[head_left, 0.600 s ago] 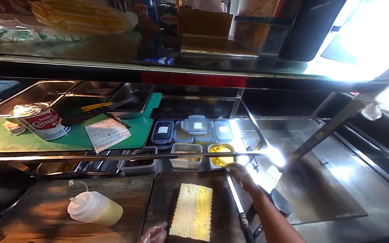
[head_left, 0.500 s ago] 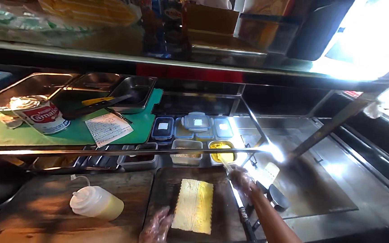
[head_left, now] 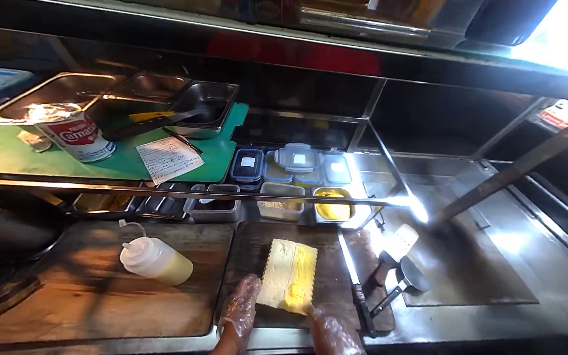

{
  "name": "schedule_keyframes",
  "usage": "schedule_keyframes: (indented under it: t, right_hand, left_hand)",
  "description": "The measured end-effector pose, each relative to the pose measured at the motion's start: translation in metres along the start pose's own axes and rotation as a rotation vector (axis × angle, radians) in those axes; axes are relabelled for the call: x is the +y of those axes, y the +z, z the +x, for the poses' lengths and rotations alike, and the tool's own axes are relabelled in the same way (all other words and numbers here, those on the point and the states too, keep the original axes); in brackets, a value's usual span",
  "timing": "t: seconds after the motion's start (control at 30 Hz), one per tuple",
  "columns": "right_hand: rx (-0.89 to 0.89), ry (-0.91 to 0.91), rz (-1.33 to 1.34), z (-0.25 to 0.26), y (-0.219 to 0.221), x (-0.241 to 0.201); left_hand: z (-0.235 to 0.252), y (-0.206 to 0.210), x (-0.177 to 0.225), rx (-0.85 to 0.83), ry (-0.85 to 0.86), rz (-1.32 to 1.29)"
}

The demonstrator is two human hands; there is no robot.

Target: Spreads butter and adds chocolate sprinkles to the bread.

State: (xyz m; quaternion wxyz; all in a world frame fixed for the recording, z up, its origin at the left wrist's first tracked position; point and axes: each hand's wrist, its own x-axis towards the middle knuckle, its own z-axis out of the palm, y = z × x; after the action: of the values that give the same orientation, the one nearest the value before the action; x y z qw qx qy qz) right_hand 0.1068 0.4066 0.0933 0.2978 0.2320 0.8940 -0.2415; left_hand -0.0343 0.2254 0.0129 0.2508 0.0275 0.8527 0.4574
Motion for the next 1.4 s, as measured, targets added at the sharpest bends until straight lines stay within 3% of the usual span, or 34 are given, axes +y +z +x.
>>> schedule_keyframes:
  t: [0.13, 0.27, 0.4, 0.57, 0.7, 0.83, 0.97, 1.03, 1.1, 1.17, 1.3, 1.4]
  right_hand:
    - [0.047, -0.006, -0.007, 0.053, -0.024, 0.018]
    - [-0.127, -0.13, -0.038, 0.012, -0.015, 0.018]
    - [-0.02, -0.09, 0.044, 0.047, -0.03, 0.037]
    - [-0.155, -0.099, -0.128, -0.006, -0.025, 0.036]
    - [-0.002, -0.03, -0.129, 0.026, -0.04, 0.041]
    - [-0.084, -0.127, -0.173, -0.013, -0.032, 0.032]
    - [0.032, -0.027, -0.085, 0.037, -0.032, 0.034]
    - [-0.049, -0.003, -0.075, 0.023, -0.03, 0.022]
    - [-0.173, -0.015, -0.001, 0.003, -0.025, 0.014]
    - [-0.221, -0.042, 0.249, 0.019, -0.026, 0.02]
    - [-0.024, -0.001, 0.776, 0.1, -0.039, 0.052]
    - [0.083, 0.048, 0.951, 0.109, -0.058, 0.062]
  left_hand:
    - [-0.009, 0.011, -0.006, 0.098, -0.054, -0.123]
    - [-0.017, 0.018, -0.011, 0.163, -0.079, -0.231]
    - [-0.027, 0.023, -0.01, 0.244, -0.138, -0.384]
    - [-0.039, 0.019, -0.016, 0.32, -0.152, -0.521]
    - [-0.05, 0.016, -0.02, 0.392, -0.196, -0.593]
    - [-0.053, 0.003, -0.014, 0.347, -0.153, -0.5]
    - [-0.043, 0.001, -0.011, 0.338, -0.162, -0.494]
    - [-0.038, -0.004, 0.0, 0.312, -0.141, -0.485]
    - [-0.029, -0.009, 0.005, 0.297, -0.056, -0.497]
    - [-0.017, -0.011, 0.007, 0.31, -0.029, -0.503]
    - [-0.002, -0.011, 0.011, 0.285, -0.013, -0.488]
    - [0.002, -0.012, 0.02, 0.252, 0.052, -0.469]
